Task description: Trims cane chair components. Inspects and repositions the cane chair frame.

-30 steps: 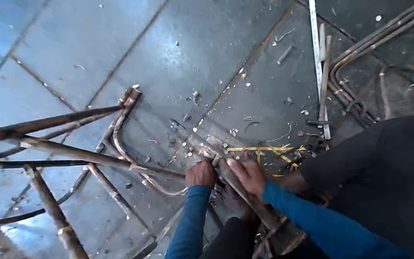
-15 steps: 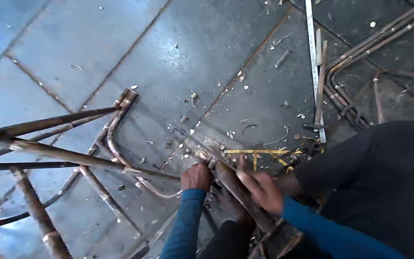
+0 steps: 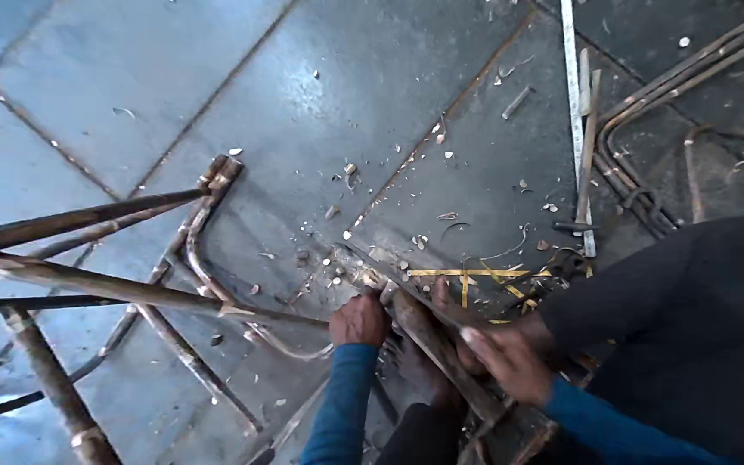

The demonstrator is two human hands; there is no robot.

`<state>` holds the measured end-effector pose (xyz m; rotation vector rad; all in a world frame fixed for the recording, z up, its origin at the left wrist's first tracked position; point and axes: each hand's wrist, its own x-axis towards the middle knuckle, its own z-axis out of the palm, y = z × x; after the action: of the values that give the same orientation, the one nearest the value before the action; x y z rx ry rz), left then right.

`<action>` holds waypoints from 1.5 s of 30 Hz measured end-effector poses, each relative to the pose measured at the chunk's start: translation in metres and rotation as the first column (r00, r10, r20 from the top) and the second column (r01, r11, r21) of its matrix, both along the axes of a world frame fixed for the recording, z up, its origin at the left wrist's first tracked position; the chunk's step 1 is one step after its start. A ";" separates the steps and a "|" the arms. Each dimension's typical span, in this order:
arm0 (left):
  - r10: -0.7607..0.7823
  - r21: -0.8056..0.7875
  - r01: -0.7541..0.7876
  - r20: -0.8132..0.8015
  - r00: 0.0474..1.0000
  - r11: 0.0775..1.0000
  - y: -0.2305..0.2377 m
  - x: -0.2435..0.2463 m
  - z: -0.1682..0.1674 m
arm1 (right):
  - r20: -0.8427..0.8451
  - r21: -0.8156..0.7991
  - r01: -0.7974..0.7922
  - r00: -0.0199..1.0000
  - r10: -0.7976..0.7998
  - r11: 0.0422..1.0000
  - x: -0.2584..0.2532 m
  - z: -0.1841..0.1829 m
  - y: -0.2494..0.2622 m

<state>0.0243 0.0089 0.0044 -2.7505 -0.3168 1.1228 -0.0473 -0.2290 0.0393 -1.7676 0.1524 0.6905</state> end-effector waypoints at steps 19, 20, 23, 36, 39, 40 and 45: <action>0.006 -0.013 -0.006 0.017 1.000 1.000 -0.005 0.001 0.009 | 0.097 0.027 -0.014 0.995 0.011 1.000 0.001 0.000 -0.003; 0.012 -0.013 -0.012 0.013 1.000 1.000 -0.006 0.002 0.007 | 0.080 0.029 0.010 0.997 -0.012 1.000 -0.006 0.002 -0.008; 0.014 -0.003 -0.014 0.004 1.000 1.000 -0.003 0.000 0.008 | 0.042 0.007 0.006 0.999 -0.006 1.000 0.023 -0.018 0.032; 0.006 -0.004 -0.006 0.000 1.000 1.000 0.000 -0.002 0.008 | 0.104 -0.004 -0.038 0.994 0.039 0.999 0.058 -0.035 0.061; 0.001 -0.021 -0.001 -0.016 1.000 1.000 -0.003 -0.001 0.006 | 0.074 0.035 -0.013 0.997 0.010 0.999 0.020 -0.013 0.012; 0.011 -0.022 -0.011 -0.017 1.000 1.000 -0.002 -0.001 0.004 | 0.056 0.049 0.002 0.998 -0.005 0.999 0.008 -0.006 -0.001; 0.015 0.002 -0.015 -0.006 1.000 1.000 -0.003 0.001 0.004 | 0.125 0.019 0.004 0.992 -0.007 1.000 0.059 -0.040 0.061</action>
<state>0.0249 0.0062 0.0087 -2.7469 -0.3382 1.1328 0.0119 -0.1680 -0.0006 -1.7867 0.0654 0.5734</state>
